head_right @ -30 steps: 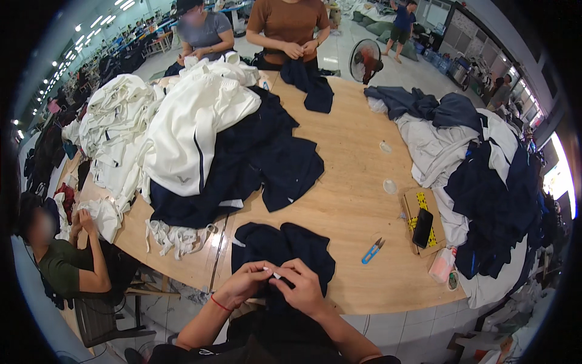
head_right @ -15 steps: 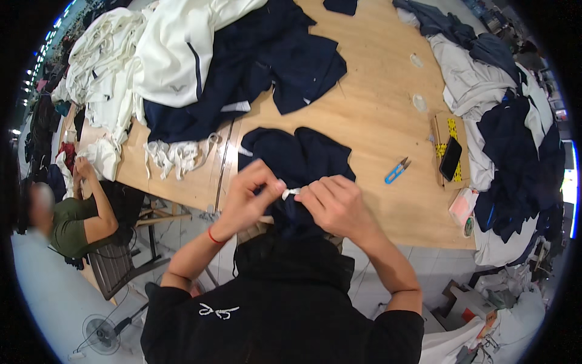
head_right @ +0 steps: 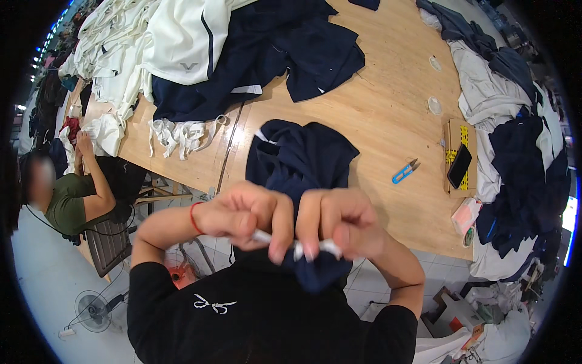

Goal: The recorder is trimming excess threads from blue and white garments using small thread snips in a factory setting.

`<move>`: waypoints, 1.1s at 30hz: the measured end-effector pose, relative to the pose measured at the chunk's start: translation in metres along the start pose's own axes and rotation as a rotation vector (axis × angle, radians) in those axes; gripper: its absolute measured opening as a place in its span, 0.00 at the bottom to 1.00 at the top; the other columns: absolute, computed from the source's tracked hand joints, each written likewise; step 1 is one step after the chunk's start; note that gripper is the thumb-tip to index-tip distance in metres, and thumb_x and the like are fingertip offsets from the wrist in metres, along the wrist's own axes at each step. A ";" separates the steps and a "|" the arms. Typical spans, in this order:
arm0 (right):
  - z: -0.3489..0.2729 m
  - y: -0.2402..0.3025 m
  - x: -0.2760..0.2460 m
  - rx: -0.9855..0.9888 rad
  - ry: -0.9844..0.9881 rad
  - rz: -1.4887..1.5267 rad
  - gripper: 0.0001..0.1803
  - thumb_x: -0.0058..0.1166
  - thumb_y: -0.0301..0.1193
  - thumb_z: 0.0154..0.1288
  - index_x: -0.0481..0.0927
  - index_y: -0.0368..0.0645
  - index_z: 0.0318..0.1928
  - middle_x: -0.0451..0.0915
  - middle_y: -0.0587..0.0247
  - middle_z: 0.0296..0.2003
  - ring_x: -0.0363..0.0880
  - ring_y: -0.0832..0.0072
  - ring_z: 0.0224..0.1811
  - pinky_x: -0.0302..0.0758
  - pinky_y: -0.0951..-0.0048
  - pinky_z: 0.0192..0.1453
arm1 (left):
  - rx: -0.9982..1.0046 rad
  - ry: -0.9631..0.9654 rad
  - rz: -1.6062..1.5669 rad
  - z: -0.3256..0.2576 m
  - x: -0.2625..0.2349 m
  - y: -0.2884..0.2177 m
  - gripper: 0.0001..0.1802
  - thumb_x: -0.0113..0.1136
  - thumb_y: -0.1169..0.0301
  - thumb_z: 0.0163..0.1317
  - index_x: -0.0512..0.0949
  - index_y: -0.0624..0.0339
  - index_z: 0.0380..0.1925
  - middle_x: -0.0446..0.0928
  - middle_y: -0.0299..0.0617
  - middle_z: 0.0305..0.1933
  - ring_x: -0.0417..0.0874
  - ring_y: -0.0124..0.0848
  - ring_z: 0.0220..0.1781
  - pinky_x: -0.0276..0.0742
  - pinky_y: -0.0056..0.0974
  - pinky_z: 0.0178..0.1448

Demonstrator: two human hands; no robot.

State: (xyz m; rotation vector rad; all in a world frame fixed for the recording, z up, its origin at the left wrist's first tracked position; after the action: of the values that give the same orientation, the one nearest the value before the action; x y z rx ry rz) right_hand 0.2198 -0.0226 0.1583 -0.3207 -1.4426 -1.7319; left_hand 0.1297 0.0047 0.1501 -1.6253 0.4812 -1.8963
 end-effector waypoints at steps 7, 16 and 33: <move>-0.042 -0.050 0.021 0.351 0.260 -0.497 0.10 0.50 0.25 0.82 0.76 0.38 0.37 0.79 0.60 0.38 0.75 0.73 0.28 0.71 0.72 0.33 | -0.228 0.196 0.681 -0.052 0.006 0.025 0.15 0.57 0.67 0.82 0.75 0.67 0.35 0.75 0.44 0.36 0.76 0.39 0.35 0.72 0.44 0.45; -0.022 -0.041 -0.076 0.145 -0.495 -0.422 0.12 0.53 0.31 0.84 0.77 0.37 0.40 0.77 0.64 0.39 0.72 0.85 0.23 0.70 0.80 0.26 | 0.363 -0.575 1.434 -0.051 -0.061 0.007 0.62 0.86 0.46 0.49 0.63 0.61 0.78 0.63 0.54 0.78 0.61 0.55 0.82 0.57 0.52 0.83; 0.096 -0.118 -0.034 0.105 -0.186 -0.773 0.43 0.67 0.36 0.77 0.58 0.30 0.79 0.70 0.48 0.73 0.71 0.64 0.75 0.69 0.62 0.77 | -0.005 -1.577 1.707 -0.164 -0.077 -0.037 0.37 0.68 0.70 0.62 0.70 0.55 0.73 0.80 0.54 0.47 0.86 0.55 0.42 0.82 0.54 0.45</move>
State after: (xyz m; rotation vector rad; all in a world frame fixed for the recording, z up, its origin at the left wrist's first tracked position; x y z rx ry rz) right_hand 0.1257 0.0773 0.0840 0.1722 -1.9467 -2.2509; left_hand -0.0315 0.0655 0.0831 -1.2542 0.6695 0.6569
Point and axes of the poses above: each hand's wrist, its own z-axis towards the middle knuckle, its own x-axis out of the palm, y = z × x, the point moved 10 cm from there along z, towards the middle knuckle
